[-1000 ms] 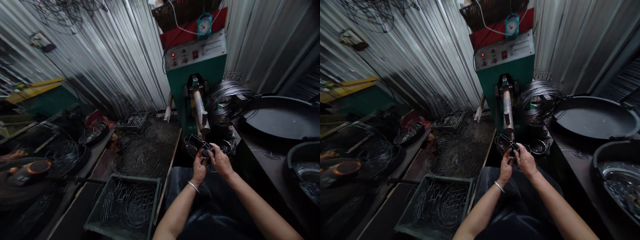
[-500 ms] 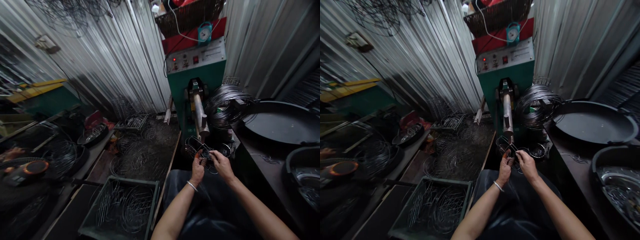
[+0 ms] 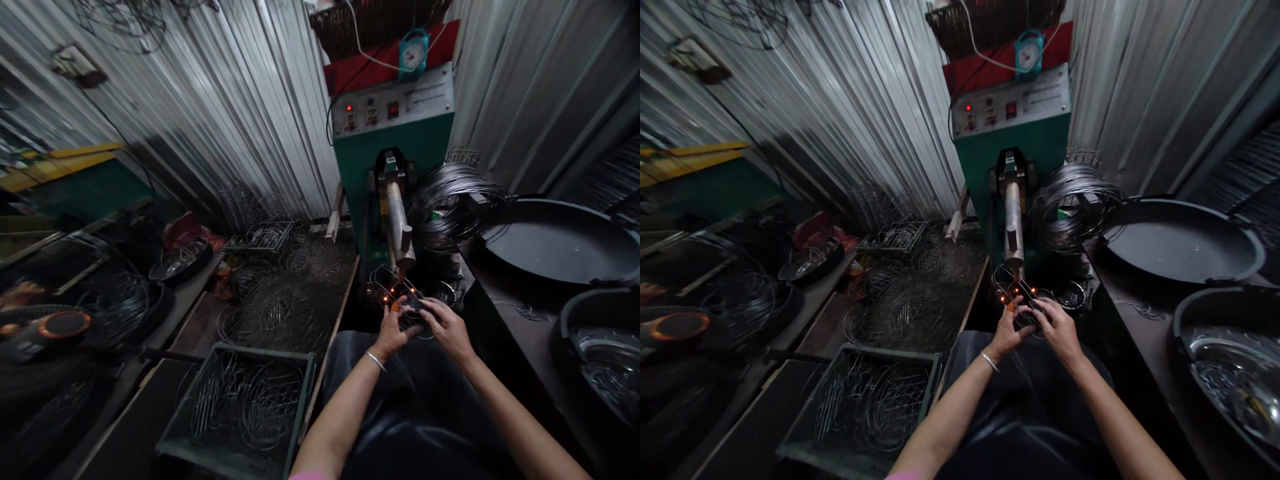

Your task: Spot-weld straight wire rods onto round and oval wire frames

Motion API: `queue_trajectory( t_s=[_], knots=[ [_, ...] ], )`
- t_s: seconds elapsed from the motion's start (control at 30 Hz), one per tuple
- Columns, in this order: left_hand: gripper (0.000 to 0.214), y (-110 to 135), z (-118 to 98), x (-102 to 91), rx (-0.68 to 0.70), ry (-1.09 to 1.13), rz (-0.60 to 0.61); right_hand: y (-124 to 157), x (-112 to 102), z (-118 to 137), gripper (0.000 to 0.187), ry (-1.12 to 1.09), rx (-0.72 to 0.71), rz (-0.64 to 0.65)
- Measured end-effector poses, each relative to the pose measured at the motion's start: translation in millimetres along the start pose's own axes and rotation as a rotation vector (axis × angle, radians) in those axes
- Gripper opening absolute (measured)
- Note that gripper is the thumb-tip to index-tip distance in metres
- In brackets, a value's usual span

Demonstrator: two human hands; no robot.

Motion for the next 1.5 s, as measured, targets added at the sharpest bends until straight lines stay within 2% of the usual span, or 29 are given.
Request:
queue_trajectory(
  t_s=[0.1, 0.23, 0.3, 0.4, 0.53, 0.8, 1.03, 1.13, 1.23, 1.37, 1.5],
  knots=[
    [0.071, -0.3, -0.1, 3.7, 0.029, -0.135, 0.159, 25.2, -3.3, -14.7, 0.032, -0.045, 0.052, -0.035],
    [0.064, -2.0, 1.6, 10.2, -0.012, -0.046, 0.123, 38.4, -7.8, -20.0, 0.033, -0.142, 0.113, -0.141],
    [0.064, -2.4, 0.3, 12.4, -0.032, 0.077, 0.07, 32.5, -10.3, -15.4, 0.03, -0.157, 0.133, -0.128],
    [0.064, -3.9, -2.0, 12.0, -0.048, 0.243, -0.01, 14.4, -12.5, -7.3, 0.032, -0.188, 0.184, -0.024],
    [0.06, -8.1, -5.3, 5.2, -0.015, 0.359, -0.104, -9.2, -9.1, -0.1, 0.037, -0.249, 0.214, 0.076],
    [0.061, -19.1, -12.1, -7.9, -0.006, 0.492, -0.158, -35.5, 6.6, 5.7, 0.038, -0.213, 0.181, 0.057],
    [0.06, -27.3, -11.4, -10.5, -0.011, 0.544, -0.181, -51.8, 9.5, 15.3, 0.039, -0.129, 0.141, 0.033],
    [0.058, -26.7, -11.9, -9.0, -0.029, 0.534, -0.191, -46.5, 5.1, 14.7, 0.036, -0.104, 0.102, 0.03],
    [0.057, -26.1, -11.3, -7.3, -0.031, 0.545, -0.196, -25.2, -6.9, 6.4, 0.033, -0.046, 0.033, -0.029],
    [0.053, -25.5, -5.0, -5.8, -0.056, 0.656, -0.226, 4.2, -22.7, -10.5, 0.029, -0.049, 0.081, -0.1],
    [0.047, -23.5, -2.1, -13.7, -0.06, 0.722, -0.313, -5.5, -26.2, -7.8, 0.032, -0.047, 0.13, 0.006]
  ],
)
Point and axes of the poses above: each hand's wrist, its own y-axis away from the middle knuckle, its own x-axis out of the palm, z = x × y, the point moved 4 cm from there along -y, towards the middle knuckle, and after that the axes turned 9 degrees about z, right-handed, at the moved point
